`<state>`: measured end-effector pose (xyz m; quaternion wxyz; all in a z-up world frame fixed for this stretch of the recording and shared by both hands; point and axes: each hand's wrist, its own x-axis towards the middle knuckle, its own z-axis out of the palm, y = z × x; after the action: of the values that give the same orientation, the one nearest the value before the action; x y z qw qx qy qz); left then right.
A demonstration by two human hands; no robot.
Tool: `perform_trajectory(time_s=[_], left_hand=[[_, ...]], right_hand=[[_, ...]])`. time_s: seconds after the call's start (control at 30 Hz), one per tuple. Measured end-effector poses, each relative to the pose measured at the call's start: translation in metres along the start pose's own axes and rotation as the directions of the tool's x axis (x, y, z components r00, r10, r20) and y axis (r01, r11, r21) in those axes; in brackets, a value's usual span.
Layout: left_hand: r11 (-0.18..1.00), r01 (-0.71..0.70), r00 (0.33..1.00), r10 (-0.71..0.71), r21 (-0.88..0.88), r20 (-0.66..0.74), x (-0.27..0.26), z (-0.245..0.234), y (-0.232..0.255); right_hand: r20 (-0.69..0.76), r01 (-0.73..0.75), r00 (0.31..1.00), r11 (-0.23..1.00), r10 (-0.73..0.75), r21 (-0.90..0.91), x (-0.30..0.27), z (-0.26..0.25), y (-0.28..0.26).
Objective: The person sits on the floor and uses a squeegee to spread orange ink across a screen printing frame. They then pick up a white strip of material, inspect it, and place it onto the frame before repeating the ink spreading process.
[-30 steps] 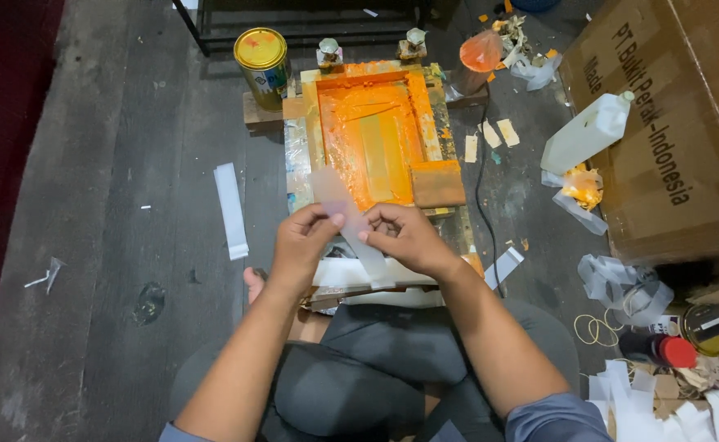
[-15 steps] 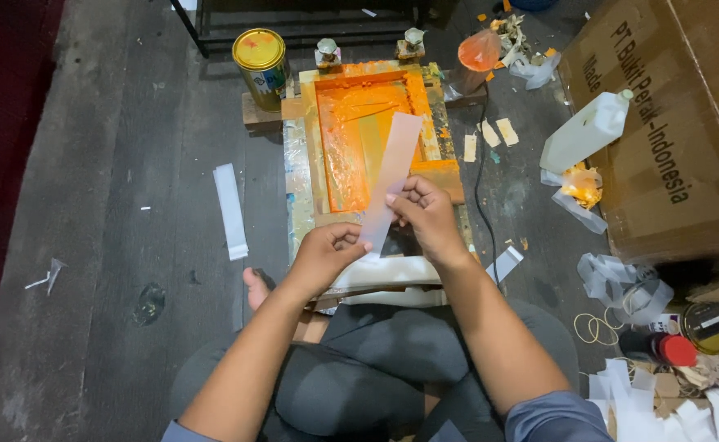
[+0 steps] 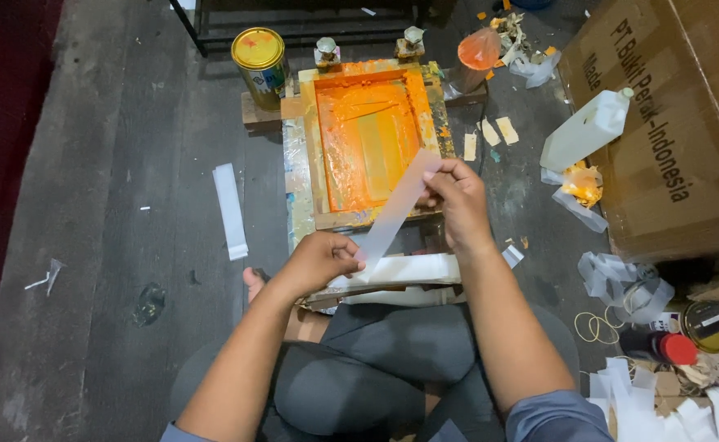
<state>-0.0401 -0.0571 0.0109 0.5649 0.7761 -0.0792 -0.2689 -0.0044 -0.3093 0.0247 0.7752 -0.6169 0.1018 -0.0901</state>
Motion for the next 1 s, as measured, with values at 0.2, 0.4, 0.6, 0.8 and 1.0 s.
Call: perform_trajectory(time_s=[0.2, 0.4, 0.6, 0.8, 1.0], left_hand=[[0.999, 0.042, 0.998, -0.042, 0.0, -0.042, 0.002, -0.007, -0.004], [0.999, 0.037, 0.998, -0.036, 0.03, -0.044, -0.001, -0.014, 0.002], [0.982, 0.041, 0.998, -0.03, 0.186, -0.06, -0.008, -0.029, 0.012], [0.939, 0.068, 0.996, -0.046, 0.338, -0.072, -0.022, -0.044, 0.019], [0.943, 0.038, 0.987, 0.016, 0.33, -0.157, -0.036, -0.074, 0.019]], right_hand=[[-0.065, -0.014, 0.998, 0.999, 0.017, 0.05, 0.007, -0.009, 0.002], [-0.067, -0.007, 0.998, 0.999, 0.009, 0.037, 0.007, -0.008, 0.004], [-0.049, 0.003, 0.999, 1.0, -0.002, 0.011, -0.003, 0.003, -0.002], [-0.008, -0.006, 1.0, 0.999, 0.006, 0.051, -0.013, 0.019, -0.009], [0.027, 0.069, 0.997, 0.998, -0.069, -0.001, -0.022, 0.046, -0.035]])
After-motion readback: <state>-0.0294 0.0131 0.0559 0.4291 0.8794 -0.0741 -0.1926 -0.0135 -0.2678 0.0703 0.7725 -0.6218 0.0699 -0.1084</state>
